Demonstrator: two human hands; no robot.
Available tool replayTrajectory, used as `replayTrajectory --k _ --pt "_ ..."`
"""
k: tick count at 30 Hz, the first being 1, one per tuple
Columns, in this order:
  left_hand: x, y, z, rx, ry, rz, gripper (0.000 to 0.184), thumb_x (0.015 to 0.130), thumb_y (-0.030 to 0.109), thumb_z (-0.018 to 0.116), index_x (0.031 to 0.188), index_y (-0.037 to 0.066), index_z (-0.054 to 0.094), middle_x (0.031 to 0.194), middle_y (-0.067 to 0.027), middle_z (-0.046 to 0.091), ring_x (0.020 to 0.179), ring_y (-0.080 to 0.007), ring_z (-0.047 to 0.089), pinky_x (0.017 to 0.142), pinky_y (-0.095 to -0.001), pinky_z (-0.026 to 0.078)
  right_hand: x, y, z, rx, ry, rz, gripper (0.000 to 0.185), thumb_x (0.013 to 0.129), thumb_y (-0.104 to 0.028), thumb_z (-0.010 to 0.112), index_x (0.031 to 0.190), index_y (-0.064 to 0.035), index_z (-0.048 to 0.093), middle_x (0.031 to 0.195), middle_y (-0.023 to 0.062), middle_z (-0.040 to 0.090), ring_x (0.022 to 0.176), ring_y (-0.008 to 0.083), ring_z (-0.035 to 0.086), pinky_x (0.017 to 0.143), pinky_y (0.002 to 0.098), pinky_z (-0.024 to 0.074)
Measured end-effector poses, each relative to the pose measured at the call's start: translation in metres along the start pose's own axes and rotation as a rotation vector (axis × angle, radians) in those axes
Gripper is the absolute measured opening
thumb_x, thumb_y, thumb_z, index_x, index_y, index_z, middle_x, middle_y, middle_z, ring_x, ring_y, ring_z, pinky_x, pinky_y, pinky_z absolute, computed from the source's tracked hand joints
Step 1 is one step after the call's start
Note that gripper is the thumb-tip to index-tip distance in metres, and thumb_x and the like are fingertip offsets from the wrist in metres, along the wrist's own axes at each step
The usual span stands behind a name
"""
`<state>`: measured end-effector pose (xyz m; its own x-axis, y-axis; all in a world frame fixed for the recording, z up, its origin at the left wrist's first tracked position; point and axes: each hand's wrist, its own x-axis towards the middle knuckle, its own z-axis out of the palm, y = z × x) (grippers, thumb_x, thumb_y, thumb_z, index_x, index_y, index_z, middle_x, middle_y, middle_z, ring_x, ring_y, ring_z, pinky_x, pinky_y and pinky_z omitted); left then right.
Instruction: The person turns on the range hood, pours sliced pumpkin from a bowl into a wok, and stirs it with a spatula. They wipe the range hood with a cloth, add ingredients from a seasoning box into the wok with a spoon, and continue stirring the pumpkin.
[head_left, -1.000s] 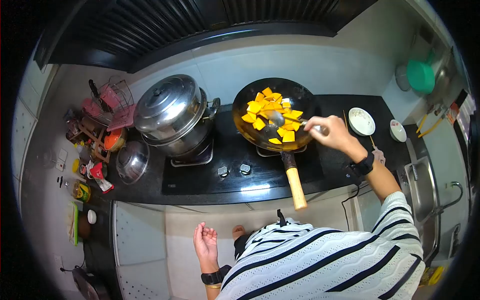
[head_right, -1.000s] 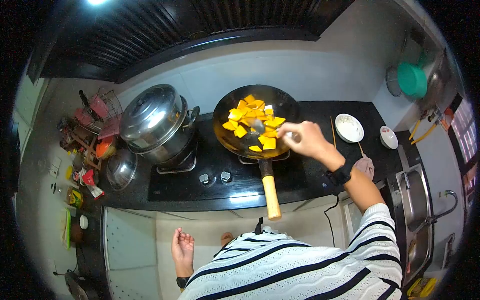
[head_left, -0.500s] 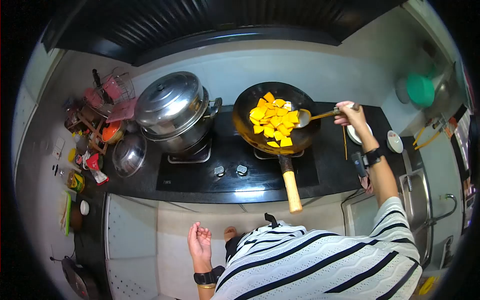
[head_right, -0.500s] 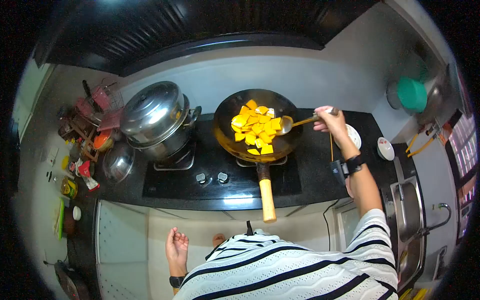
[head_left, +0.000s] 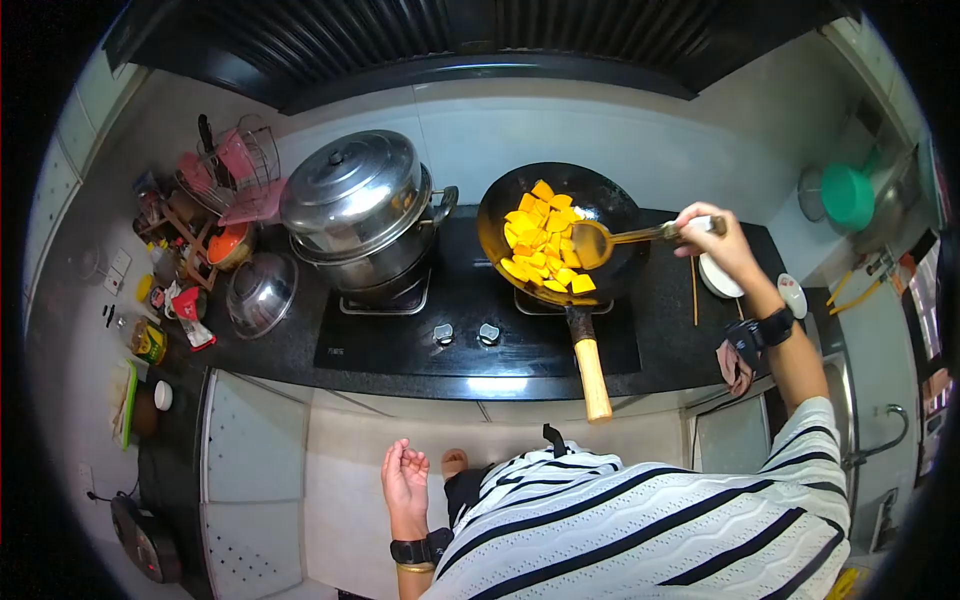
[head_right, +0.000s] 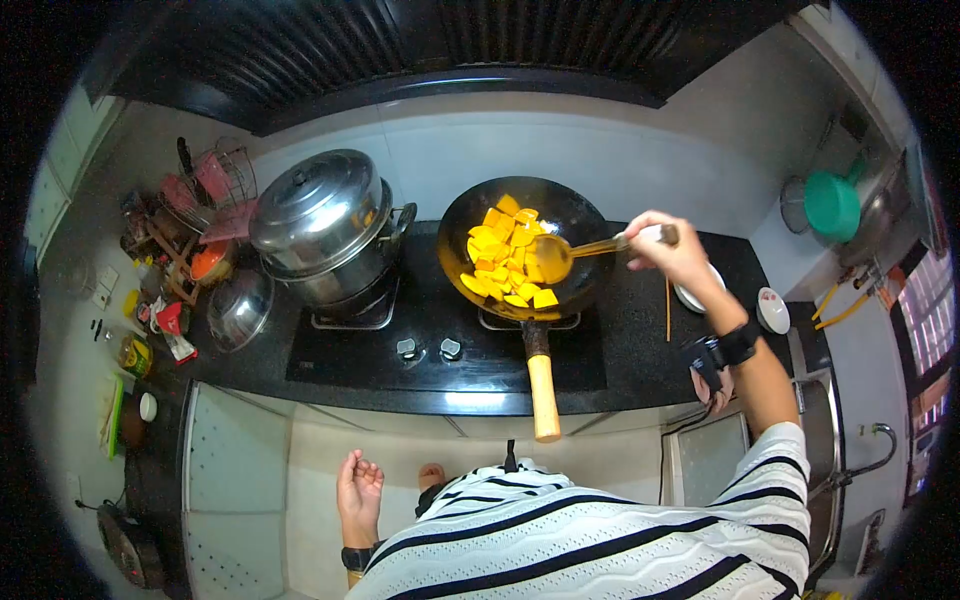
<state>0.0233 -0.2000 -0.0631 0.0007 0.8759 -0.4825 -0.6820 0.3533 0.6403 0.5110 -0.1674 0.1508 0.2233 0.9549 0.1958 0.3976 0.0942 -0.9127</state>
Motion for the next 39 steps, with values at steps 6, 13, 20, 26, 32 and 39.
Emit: replayTrajectory --k 6,13,20,26,32,39 --pt "0.005 -0.003 -0.008 -0.013 0.016 0.016 0.012 0.087 0.019 0.055 0.09 0.007 0.055 0.069 -0.0009 0.053 0.067 -0.0138 0.054 0.065 -0.0266 0.046 0.016 -0.022 -0.052 -0.168 0.123 0.373 0.054 0.083 -0.054 0.049 0.081 -0.0003 0.054 0.063 0.0147 0.06 0.047 0.0188 0.061 0.04 0.0255 0.0504" --pt "-0.008 0.019 -0.007 0.03 0.062 0.054 0.014 0.085 0.02 0.058 0.089 0.007 0.056 0.068 -0.0014 0.054 0.067 -0.0144 0.056 0.067 -0.0269 0.047 0.014 0.088 0.039 0.412 0.292 0.447 0.051 0.08 -0.056 0.052 0.092 -0.0065 0.048 0.077 0.0178 0.062 0.061 0.0221 0.065 0.048 0.0264 0.0523" --pt "0.031 0.14 0.007 0.759 -0.171 0.211 0.018 0.085 0.02 0.058 0.094 0.004 0.059 0.079 -0.0016 0.06 0.073 -0.0092 0.056 0.068 -0.0232 0.045 0.016 0.085 0.064 0.523 0.465 0.323 0.044 0.083 -0.052 0.051 0.092 -0.009 0.047 0.082 0.0185 0.063 0.066 0.0223 0.066 0.053 0.0266 0.053" --pt "0.122 0.3 0.144 1.465 -0.56 0.719 0.015 0.08 0.015 0.061 0.083 0.001 0.061 0.074 0.0011 0.061 0.07 -0.0057 0.054 0.065 -0.0231 0.045 -0.021 0.039 0.023 0.176 0.536 0.299 0.032 0.085 -0.042 0.053 0.083 -0.0108 0.051 0.071 0.011 0.063 0.053 0.0149 0.063 0.045 0.0217 0.0477" --pt "0.232 0.341 0.271 1.795 -0.675 0.894 0.025 0.07 0.023 0.066 0.086 0.004 0.065 0.075 -0.0097 0.065 0.072 -0.0184 0.063 0.066 -0.0298 0.048 -0.047 0.04 -0.012 0.006 0.596 0.344 0.022 0.085 -0.034 0.056 0.082 -0.0128 0.052 0.067 0.0063 0.062 0.05 0.012 0.061 0.039 0.0179 0.0429" --pt "0.27 0.312 0.34 2.219 -0.484 1.122 0.04 0.066 0.041 0.067 0.09 0.009 0.065 0.092 -0.0136 0.064 0.091 -0.0305 0.06 0.078 -0.0393 0.046 0.026 0.079 0.077 0.09 0.465 0.188 0.024 0.083 -0.031 0.06 0.091 -0.0087 0.058 0.08 0.0045 0.063 0.07 0.0098 0.062 0.059 0.0222 0.0504"
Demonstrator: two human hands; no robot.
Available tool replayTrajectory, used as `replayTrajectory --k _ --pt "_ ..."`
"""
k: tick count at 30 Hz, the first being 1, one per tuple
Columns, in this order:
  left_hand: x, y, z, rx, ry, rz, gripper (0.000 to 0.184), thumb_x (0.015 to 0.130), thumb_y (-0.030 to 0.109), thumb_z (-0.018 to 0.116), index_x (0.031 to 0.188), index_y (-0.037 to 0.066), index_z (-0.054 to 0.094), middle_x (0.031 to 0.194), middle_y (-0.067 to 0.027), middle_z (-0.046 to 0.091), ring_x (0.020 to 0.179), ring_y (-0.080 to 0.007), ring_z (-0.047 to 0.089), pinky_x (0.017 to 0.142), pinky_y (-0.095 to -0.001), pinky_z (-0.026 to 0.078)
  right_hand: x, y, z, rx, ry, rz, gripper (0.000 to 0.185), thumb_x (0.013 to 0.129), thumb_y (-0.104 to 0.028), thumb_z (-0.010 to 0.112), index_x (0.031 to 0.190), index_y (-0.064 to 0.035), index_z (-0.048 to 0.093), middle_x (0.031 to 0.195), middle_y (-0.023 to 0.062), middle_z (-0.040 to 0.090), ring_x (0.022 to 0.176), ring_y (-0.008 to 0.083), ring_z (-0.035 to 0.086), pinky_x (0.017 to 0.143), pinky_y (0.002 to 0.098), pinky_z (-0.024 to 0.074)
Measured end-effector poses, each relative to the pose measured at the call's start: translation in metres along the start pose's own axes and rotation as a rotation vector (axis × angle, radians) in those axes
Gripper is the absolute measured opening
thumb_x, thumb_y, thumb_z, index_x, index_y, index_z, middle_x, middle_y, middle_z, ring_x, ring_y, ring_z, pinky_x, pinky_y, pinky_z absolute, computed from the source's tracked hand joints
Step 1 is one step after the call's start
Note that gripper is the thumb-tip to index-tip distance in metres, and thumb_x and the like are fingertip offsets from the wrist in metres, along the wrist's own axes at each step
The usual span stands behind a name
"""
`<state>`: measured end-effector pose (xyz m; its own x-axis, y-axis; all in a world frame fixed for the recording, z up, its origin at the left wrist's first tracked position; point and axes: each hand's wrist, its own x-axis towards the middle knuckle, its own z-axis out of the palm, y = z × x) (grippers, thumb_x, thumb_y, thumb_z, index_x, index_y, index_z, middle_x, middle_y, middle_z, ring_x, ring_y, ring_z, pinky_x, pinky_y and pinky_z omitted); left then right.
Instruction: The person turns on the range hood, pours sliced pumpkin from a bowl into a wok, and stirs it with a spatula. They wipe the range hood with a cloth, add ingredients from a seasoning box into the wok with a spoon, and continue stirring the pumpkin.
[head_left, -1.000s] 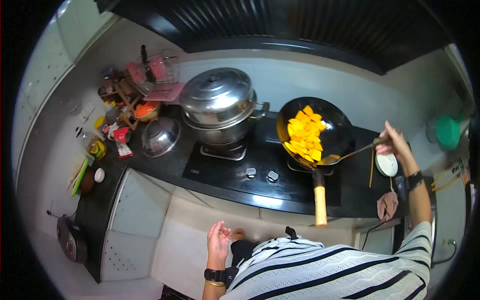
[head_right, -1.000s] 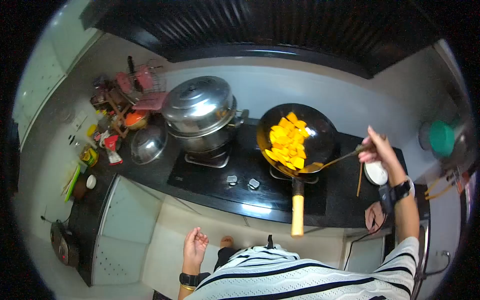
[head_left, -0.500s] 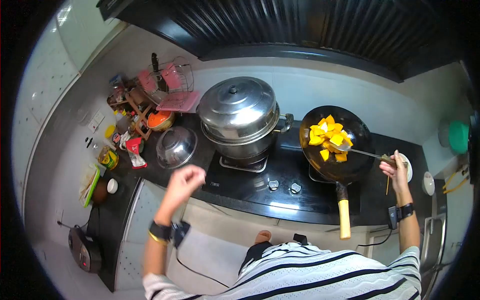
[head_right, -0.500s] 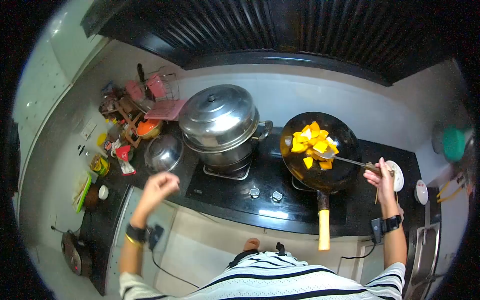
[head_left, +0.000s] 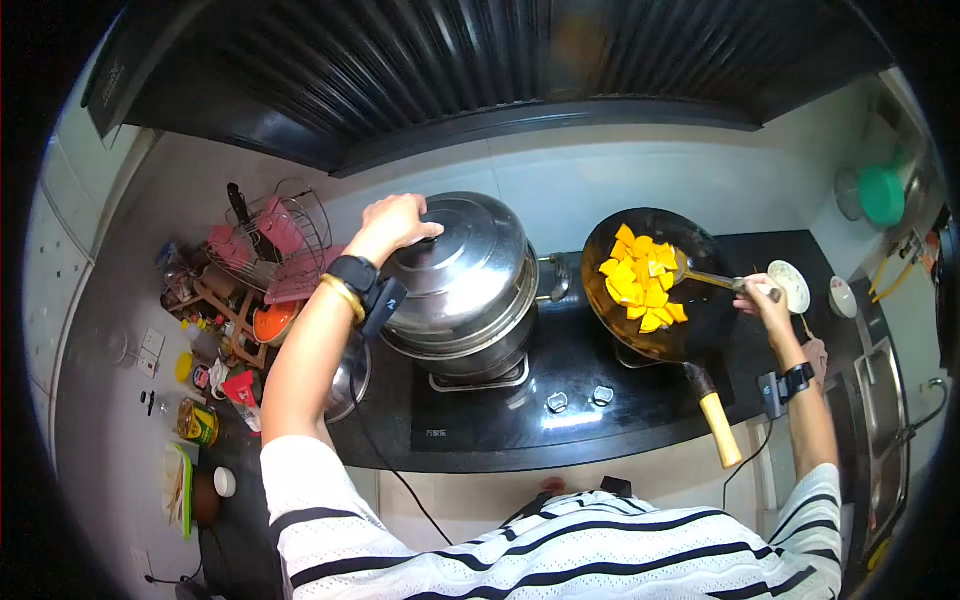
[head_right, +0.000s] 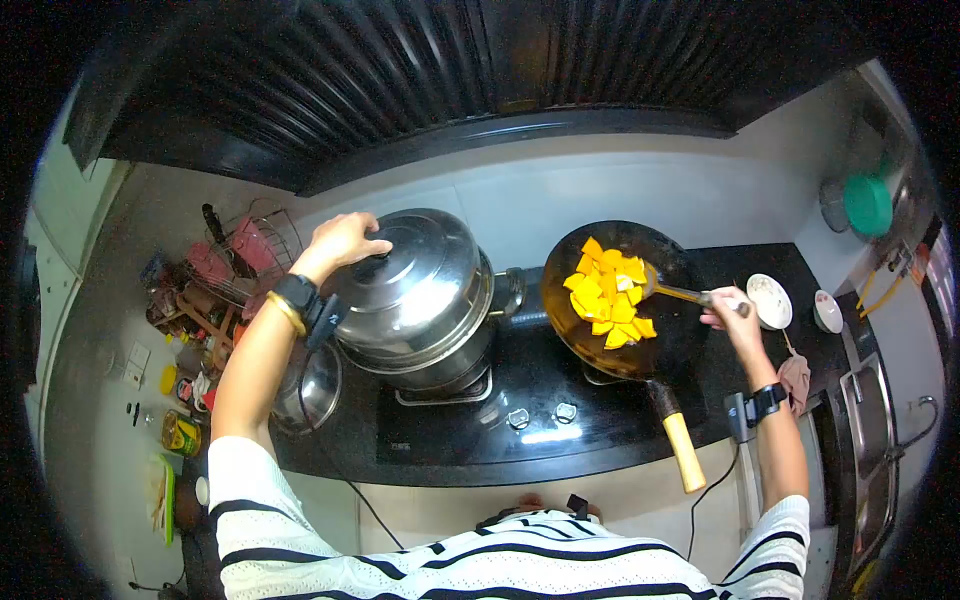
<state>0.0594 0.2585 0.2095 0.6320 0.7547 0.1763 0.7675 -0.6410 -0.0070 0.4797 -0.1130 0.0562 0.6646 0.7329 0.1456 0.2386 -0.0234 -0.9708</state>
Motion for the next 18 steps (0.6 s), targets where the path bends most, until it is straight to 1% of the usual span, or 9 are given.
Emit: replayTrajectory --k 1,3,5,6,7,9,12,15,18 --pt "0.005 0.002 0.001 0.076 -0.038 0.018 0.042 0.065 0.043 0.068 0.091 0.01 0.065 0.094 -0.0135 0.064 0.092 -0.0306 0.059 0.079 -0.0402 0.046 -0.004 0.0 0.02 -0.031 -0.054 -0.143 0.022 0.083 -0.028 0.061 0.089 -0.0069 0.059 0.08 0.0035 0.062 0.07 0.0078 0.06 0.06 0.0218 0.0495" --pt "0.012 0.004 0.001 0.102 -0.108 0.01 0.041 0.066 0.043 0.068 0.091 0.01 0.065 0.093 -0.0128 0.064 0.091 -0.0303 0.06 0.079 -0.0409 0.046 -0.031 -0.033 0.048 -0.435 -0.121 -0.361 0.013 0.079 -0.014 0.061 0.083 -0.0019 0.06 0.073 0.003 0.059 0.064 0.0077 0.056 0.054 0.0227 0.0432" --pt "0.02 0.0 0.007 0.1 -0.142 0.07 0.037 0.067 0.044 0.068 0.081 0.01 0.063 0.086 -0.013 0.064 0.084 -0.0291 0.061 0.07 -0.0395 0.047 -0.056 -0.064 0.054 -0.699 -0.258 -0.343 0.012 0.078 -0.012 0.061 0.083 -0.0019 0.059 0.07 0.0067 0.059 0.06 0.0104 0.057 0.053 0.0239 0.0416" --pt "0.021 -0.002 0.008 0.095 -0.149 0.084 0.034 0.068 0.041 0.068 0.082 0.01 0.062 0.087 -0.0134 0.064 0.084 -0.0297 0.061 0.07 -0.0399 0.047 -0.067 -0.077 0.057 -0.697 -0.274 -0.52 0.01 0.076 -0.011 0.063 0.081 -0.0036 0.059 0.069 0.0102 0.059 0.056 0.0181 0.058 0.05 0.0273 0.0407" --pt "0.022 -0.002 0.009 0.098 -0.149 0.088 0.034 0.068 0.041 0.068 0.082 0.01 0.062 0.087 -0.0134 0.064 0.084 -0.0297 0.061 0.07 -0.0399 0.047 -0.077 -0.094 0.06 -0.791 -0.274 -0.678 0.008 0.072 -0.008 0.064 0.077 -0.0057 0.058 0.07 0.0106 0.06 0.057 0.0254 0.058 0.049 0.0311 0.0407" --pt "0.021 0.001 0.009 0.13 -0.211 0.071 0.034 0.071 0.038 0.067 0.092 0.011 0.063 0.095 -0.0116 0.063 0.094 -0.0288 0.059 0.079 -0.0405 0.046 -0.103 -0.13 0.065 -0.911 -0.322 -0.717 0.01 0.068 -0.005 0.064 0.073 -0.0082 0.056 0.068 0.0085 0.059 0.058 0.027 0.058 0.049 0.0332 0.0415" --pt "0.027 -0.003 0.019 0.142 -0.235 0.092 0.032 0.073 0.034 0.066 0.095 0.011 0.06 0.095 -0.0116 0.063 0.095 -0.0287 0.058 0.079 -0.0394 0.046 -0.128 -0.145 0.069 -0.889 -0.347 -0.685 0.012 0.066 -0.005 0.064 0.072 -0.0102 0.055 0.066 0.006 0.059 0.057 0.0248 0.058 0.049 0.0319 0.0421" --pt "0.027 -0.004 0.024 0.131 -0.245 0.139 0.031 0.074 0.029 0.065 0.096 0.009 0.059 0.093 -0.0133 0.063 0.093 -0.0298 0.058 0.078 -0.0396 0.046 -0.123 -0.125 0.073 -0.834 -0.343 -0.655 0.011 0.068 -0.006 0.064 0.072 -0.0101 0.055 0.066 0.0065 0.059 0.057 0.0249 0.059 0.05 0.0315 0.0431" --pt "0.02 -0.004 0.024 0.136 -0.195 0.195 0.026 0.078 0.026 0.061 0.093 0.005 0.057 0.091 -0.0161 0.063 0.09 -0.033 0.059 0.076 -0.0421 0.045 -0.101 -0.1 0.07 -0.787 -0.21 -0.578 0.005 0.074 -0.011 0.062 0.073 -0.0081 0.057 0.063 0.0092 0.059 0.054 0.0261 0.059 0.048 0.0325 0.0441"
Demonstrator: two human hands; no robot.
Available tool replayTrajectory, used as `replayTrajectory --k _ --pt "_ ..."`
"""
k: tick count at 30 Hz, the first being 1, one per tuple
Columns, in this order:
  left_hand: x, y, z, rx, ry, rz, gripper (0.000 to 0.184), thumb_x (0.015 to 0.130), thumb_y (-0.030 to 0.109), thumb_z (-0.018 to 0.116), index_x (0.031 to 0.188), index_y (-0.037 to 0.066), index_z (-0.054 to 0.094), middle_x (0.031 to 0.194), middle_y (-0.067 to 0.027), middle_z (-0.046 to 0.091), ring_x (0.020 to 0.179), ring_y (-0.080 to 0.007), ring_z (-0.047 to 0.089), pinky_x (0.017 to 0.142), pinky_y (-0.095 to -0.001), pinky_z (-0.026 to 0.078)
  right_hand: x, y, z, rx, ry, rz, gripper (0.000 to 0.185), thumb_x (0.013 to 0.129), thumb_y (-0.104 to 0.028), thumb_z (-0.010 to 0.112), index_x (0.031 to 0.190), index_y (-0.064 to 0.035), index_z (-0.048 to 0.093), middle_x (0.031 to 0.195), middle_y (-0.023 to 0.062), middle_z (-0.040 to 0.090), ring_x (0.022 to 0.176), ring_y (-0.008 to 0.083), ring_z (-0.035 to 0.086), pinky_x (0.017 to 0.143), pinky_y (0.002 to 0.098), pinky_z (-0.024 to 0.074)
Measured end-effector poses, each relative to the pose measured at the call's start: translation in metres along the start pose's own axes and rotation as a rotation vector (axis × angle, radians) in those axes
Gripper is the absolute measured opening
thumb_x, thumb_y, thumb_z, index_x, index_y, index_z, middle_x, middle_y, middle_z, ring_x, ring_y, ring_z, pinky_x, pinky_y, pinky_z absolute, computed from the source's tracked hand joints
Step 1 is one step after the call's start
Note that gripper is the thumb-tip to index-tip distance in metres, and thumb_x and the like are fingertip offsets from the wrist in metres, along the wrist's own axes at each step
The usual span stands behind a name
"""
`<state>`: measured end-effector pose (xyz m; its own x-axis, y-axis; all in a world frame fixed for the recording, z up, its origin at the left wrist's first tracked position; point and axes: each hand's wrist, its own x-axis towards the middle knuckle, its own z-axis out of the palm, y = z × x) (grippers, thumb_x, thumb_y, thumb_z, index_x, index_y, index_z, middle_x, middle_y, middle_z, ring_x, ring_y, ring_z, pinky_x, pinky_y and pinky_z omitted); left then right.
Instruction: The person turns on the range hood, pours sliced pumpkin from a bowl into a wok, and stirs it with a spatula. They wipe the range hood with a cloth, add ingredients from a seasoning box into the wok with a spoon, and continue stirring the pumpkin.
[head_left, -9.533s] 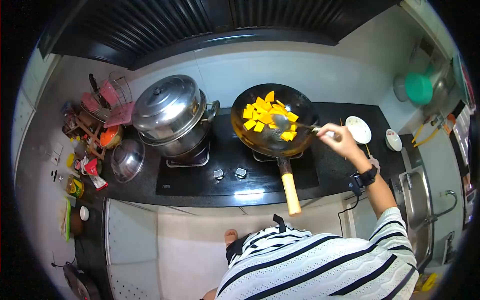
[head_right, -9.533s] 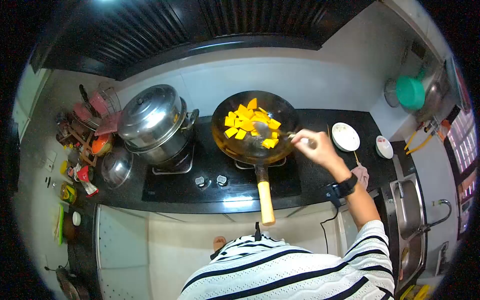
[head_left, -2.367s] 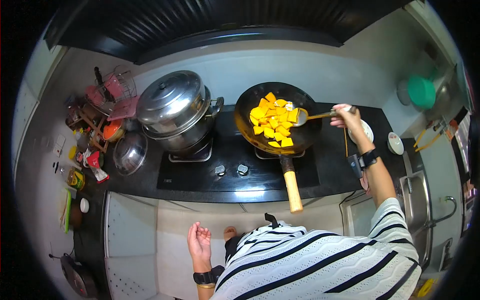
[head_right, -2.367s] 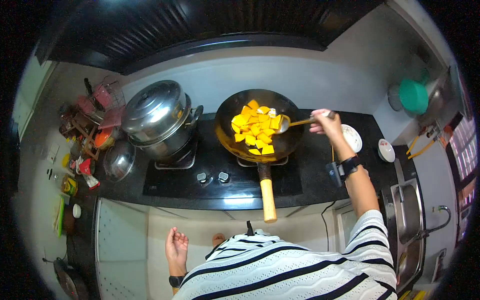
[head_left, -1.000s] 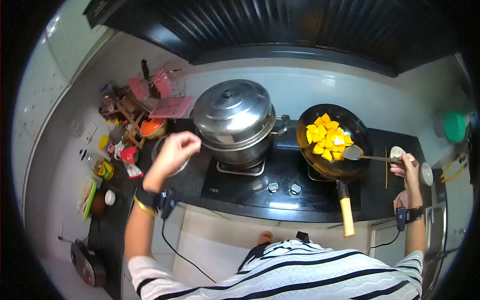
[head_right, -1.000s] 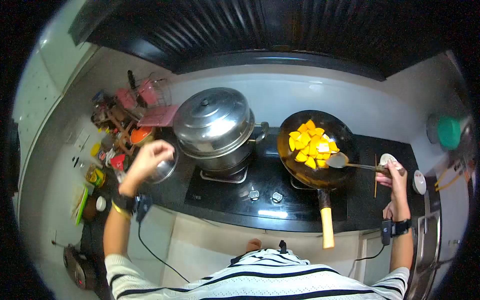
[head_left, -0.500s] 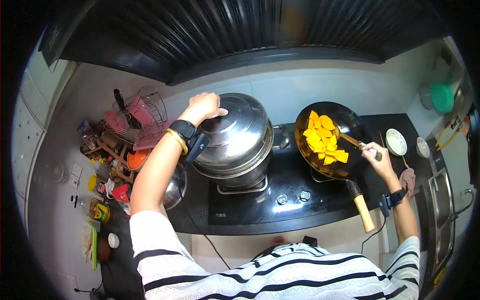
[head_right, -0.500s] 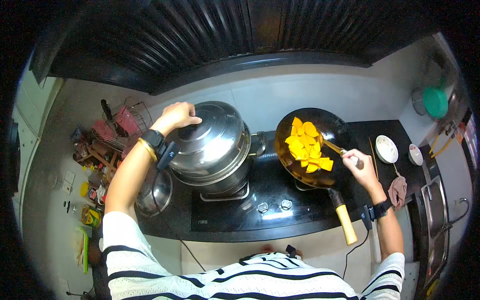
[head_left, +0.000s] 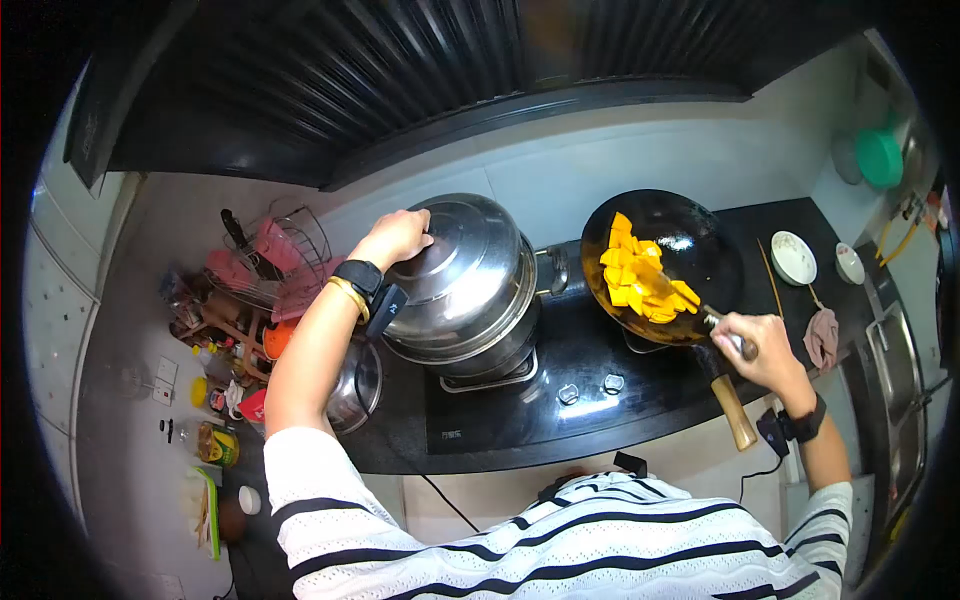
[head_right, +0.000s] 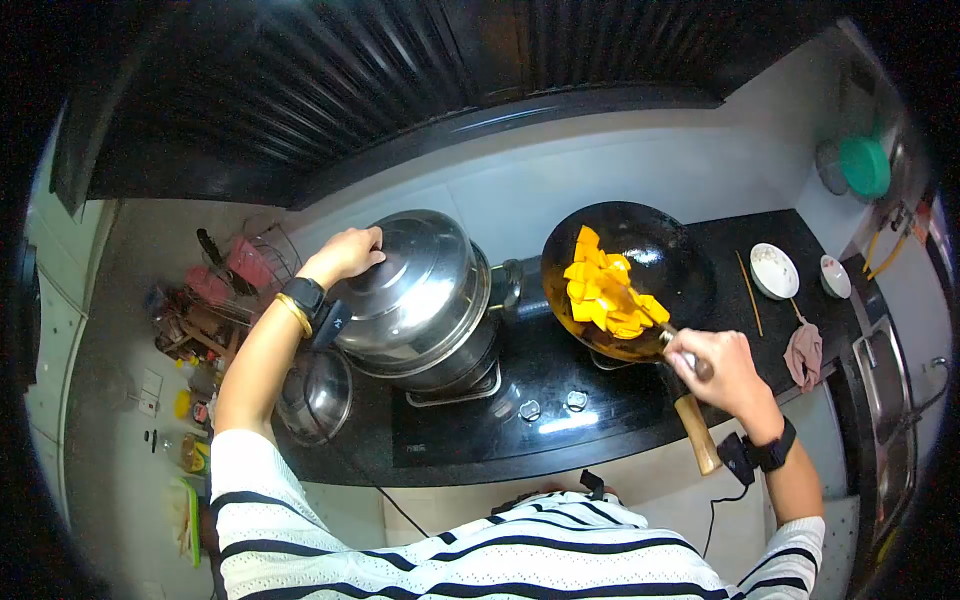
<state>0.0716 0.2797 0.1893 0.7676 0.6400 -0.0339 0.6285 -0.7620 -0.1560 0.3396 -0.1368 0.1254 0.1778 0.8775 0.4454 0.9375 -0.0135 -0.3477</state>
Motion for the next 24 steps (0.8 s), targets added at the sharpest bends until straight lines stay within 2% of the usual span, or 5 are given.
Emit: replayTrajectory --k 3,7,15,21,24 --pt "0.001 -0.012 0.008 -0.049 0.046 0.075 0.023 0.078 0.024 0.059 0.091 0.005 0.054 0.084 -0.0172 0.062 0.082 -0.0361 0.058 0.07 -0.0436 0.045 0.002 0.024 -0.008 0.001 0.021 0.163 0.006 0.077 -0.013 0.061 0.076 -0.0069 0.059 0.061 0.0087 0.06 0.043 0.0182 0.054 0.044 0.0293 0.0397" --pt "-0.01 -0.012 0.007 -0.079 0.128 0.06 0.022 0.079 0.021 0.058 0.092 0.004 0.054 0.084 -0.0192 0.061 0.083 -0.0384 0.057 0.07 -0.0446 0.044 -0.02 0.074 -0.039 0.234 0.232 0.322 0.009 0.081 -0.013 0.059 0.077 -0.004 0.058 0.065 0.0006 0.058 0.057 0.0047 0.052 0.045 0.024 0.0409" --pt "-0.069 -0.042 -0.041 -0.153 0.367 -0.011 0.022 0.078 0.018 0.057 0.092 0.002 0.053 0.085 -0.0208 0.06 0.085 -0.0381 0.056 0.073 -0.0427 0.044 -0.015 0.167 -0.074 0.526 0.211 0.75 0.015 0.084 -0.025 0.054 0.082 -0.01 0.055 0.067 0.0026 0.059 0.05 0.0098 0.057 0.045 0.0196 0.0451" --pt "-0.13 -0.053 -0.057 -0.053 0.347 -0.173 0.023 0.078 0.014 0.058 0.096 0.002 0.051 0.088 -0.0198 0.058 0.09 -0.0362 0.054 0.077 -0.0417 0.042 0.017 0.194 0.023 0.845 0.261 0.767 0.019 0.086 -0.03 0.054 0.093 -0.0123 0.056 0.075 0.0074 0.064 0.057 0.0139 0.063 0.049 0.0207 0.0475" --pt "-0.158 -0.055 -0.055 -0.019 0.319 -0.255 0.023 0.078 0.014 0.058 0.096 0.002 0.051 0.087 -0.0196 0.058 0.089 -0.0362 0.054 0.078 -0.0416 0.042 0.025 0.164 0.047 0.851 0.213 0.432 0.013 0.084 -0.021 0.056 0.085 -0.0077 0.058 0.078 0.0036 0.062 0.064 0.0101 0.061 0.055 0.0208 0.0485"
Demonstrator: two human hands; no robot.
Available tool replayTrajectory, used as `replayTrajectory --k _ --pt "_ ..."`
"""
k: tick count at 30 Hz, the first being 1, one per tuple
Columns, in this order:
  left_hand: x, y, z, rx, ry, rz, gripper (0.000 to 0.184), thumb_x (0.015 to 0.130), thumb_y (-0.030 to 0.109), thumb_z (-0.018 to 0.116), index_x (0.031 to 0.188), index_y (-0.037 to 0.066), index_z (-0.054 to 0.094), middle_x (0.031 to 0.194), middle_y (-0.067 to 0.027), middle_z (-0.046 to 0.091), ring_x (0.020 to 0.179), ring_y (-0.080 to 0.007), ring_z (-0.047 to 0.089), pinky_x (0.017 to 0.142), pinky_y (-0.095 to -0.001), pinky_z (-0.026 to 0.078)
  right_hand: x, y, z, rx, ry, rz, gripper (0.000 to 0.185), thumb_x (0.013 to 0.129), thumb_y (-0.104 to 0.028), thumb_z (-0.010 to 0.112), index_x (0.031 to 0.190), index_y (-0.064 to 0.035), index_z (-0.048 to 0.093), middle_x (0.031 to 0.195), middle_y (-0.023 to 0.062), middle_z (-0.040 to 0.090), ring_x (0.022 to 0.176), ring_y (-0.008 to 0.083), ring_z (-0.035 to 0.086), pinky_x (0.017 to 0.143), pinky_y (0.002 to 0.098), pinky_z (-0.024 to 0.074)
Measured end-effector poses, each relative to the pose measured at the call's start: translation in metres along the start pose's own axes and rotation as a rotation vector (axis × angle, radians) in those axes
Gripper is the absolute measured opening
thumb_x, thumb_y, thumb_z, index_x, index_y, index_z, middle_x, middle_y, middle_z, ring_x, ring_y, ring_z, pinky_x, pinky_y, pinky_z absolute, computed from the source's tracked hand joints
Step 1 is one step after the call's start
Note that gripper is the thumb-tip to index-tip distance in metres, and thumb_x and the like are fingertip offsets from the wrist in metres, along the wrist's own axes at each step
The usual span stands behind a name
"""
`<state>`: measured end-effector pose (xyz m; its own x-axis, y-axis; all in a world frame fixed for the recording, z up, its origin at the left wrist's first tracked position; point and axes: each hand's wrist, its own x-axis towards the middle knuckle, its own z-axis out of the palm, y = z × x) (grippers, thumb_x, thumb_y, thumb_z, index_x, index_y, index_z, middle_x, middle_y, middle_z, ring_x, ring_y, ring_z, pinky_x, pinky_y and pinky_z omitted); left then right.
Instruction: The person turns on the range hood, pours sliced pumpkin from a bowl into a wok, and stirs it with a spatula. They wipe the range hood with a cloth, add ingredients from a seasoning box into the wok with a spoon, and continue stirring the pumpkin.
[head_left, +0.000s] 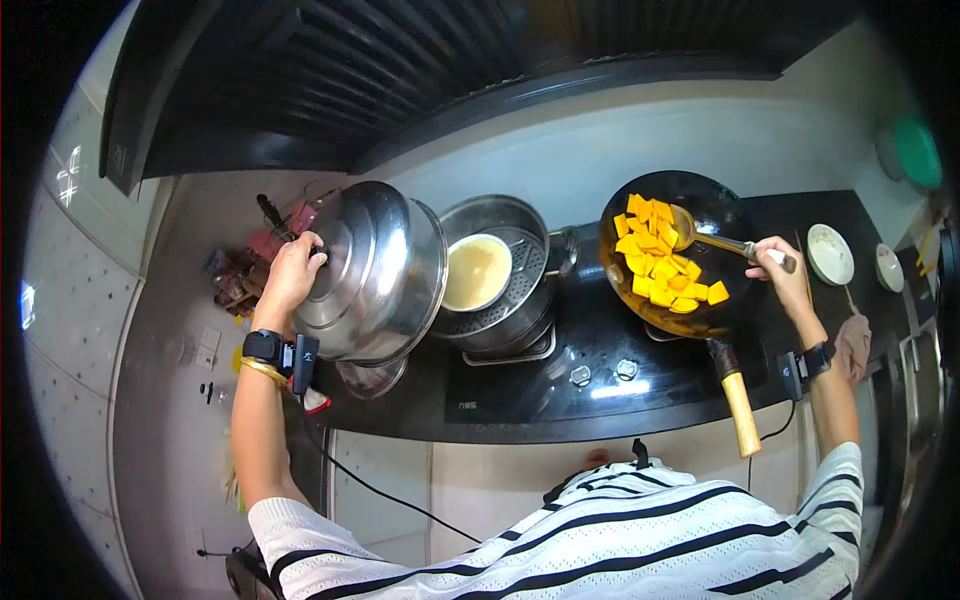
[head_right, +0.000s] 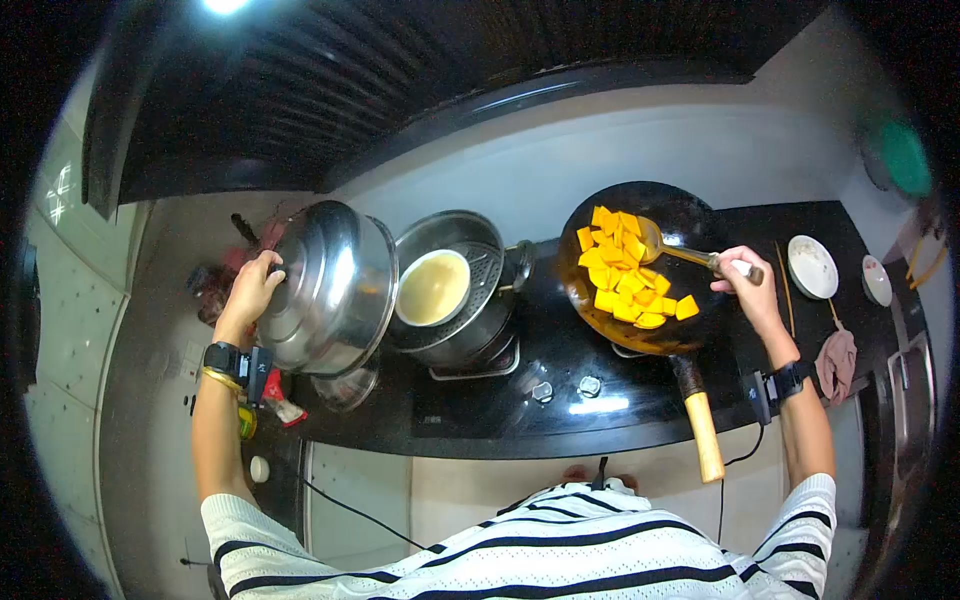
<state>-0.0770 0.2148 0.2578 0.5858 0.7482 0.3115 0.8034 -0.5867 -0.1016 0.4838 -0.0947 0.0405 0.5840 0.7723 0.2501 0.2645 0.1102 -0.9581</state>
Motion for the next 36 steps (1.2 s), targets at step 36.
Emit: replayTrajectory --k 36 --pt "-0.054 -0.044 0.013 -0.087 -0.064 -0.111 0.023 0.077 0.015 0.059 0.096 0.002 0.055 0.085 -0.019 0.06 0.084 -0.035 0.056 0.074 -0.04 0.043 -0.026 -0.062 -0.134 -0.484 0.09 0.156 0.023 0.088 -0.033 0.051 0.081 -0.0105 0.051 0.061 -0.0005 0.054 0.047 0.0054 0.051 0.038 0.0172 0.0419"
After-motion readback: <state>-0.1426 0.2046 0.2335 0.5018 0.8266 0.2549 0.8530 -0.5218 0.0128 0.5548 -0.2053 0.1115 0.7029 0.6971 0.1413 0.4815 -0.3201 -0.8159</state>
